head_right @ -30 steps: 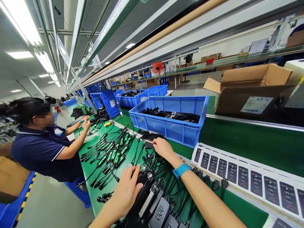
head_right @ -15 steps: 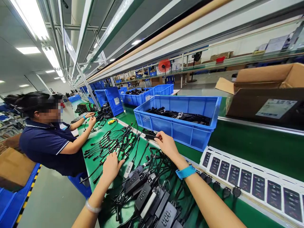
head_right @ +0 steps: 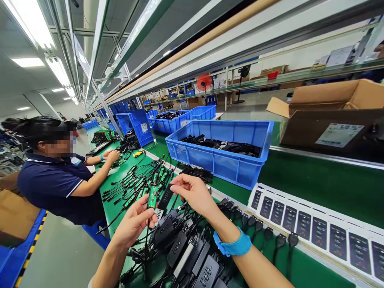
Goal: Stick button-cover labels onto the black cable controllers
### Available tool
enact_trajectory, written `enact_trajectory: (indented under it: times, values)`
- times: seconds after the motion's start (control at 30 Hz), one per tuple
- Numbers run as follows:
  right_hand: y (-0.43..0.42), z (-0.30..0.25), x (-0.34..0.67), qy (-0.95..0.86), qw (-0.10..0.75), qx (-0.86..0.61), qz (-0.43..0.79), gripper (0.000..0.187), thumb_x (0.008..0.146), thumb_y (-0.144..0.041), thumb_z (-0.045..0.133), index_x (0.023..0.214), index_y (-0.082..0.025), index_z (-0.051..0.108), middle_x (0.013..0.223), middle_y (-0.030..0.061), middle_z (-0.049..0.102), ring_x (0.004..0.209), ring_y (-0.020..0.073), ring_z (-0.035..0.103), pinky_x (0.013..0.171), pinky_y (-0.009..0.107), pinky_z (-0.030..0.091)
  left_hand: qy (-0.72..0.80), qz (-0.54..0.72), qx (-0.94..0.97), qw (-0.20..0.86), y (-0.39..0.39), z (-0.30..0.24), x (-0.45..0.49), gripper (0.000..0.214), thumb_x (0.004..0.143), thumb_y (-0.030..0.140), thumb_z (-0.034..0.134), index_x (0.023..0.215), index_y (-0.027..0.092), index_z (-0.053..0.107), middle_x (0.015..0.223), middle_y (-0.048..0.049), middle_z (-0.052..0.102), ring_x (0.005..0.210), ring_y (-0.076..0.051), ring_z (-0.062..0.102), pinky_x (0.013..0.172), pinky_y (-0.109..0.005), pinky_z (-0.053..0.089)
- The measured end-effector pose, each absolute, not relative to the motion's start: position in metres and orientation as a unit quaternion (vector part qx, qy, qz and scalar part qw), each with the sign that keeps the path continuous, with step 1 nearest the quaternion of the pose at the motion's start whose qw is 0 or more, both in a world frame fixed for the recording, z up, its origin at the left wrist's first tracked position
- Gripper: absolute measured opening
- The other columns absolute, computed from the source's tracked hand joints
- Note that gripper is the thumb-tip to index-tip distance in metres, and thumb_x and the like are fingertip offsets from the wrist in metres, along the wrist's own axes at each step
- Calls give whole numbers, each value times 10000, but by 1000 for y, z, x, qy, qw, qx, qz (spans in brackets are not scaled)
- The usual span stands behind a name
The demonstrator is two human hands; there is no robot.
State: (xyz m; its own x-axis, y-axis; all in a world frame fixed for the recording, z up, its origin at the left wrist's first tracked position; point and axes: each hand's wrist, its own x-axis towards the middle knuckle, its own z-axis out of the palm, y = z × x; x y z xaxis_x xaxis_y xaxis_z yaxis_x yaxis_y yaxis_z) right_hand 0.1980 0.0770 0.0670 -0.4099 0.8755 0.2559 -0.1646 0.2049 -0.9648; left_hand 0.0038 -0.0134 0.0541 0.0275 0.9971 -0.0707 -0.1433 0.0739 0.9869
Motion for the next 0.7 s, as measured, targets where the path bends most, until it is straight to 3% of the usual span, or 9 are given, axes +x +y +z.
enact_trajectory:
  times: [0.17,0.5,0.6,0.7]
  values:
    - [71,64,191,-623,457,-275,572,278,693,-399,743,755,-161,614,621,-18,580,580,130,544,529,248,401,444,469,493,583,-18,62,22,503,711,303,797,1162,150,637,1027,-93,660,769,-140,657,683,-224,523]
    - [71,66,192,-610,440,-274,600,371,655,-458,786,705,-163,566,609,-21,561,589,134,562,514,233,391,453,461,513,565,-19,59,27,517,690,293,813,1163,162,652,970,-55,678,780,-119,614,741,-214,504]
    - [69,62,188,-598,434,-280,613,423,637,-486,794,738,-176,524,657,-32,540,578,127,567,510,233,402,473,461,528,533,-18,54,29,485,745,352,759,1169,148,641,974,-66,683,779,-141,635,722,-231,524]
    - [67,59,185,-590,403,-266,647,480,676,-564,737,891,-188,531,777,-21,548,553,103,538,491,233,407,500,455,574,461,-19,49,29,431,857,390,618,1212,146,603,997,-79,690,794,-165,653,724,-261,544]
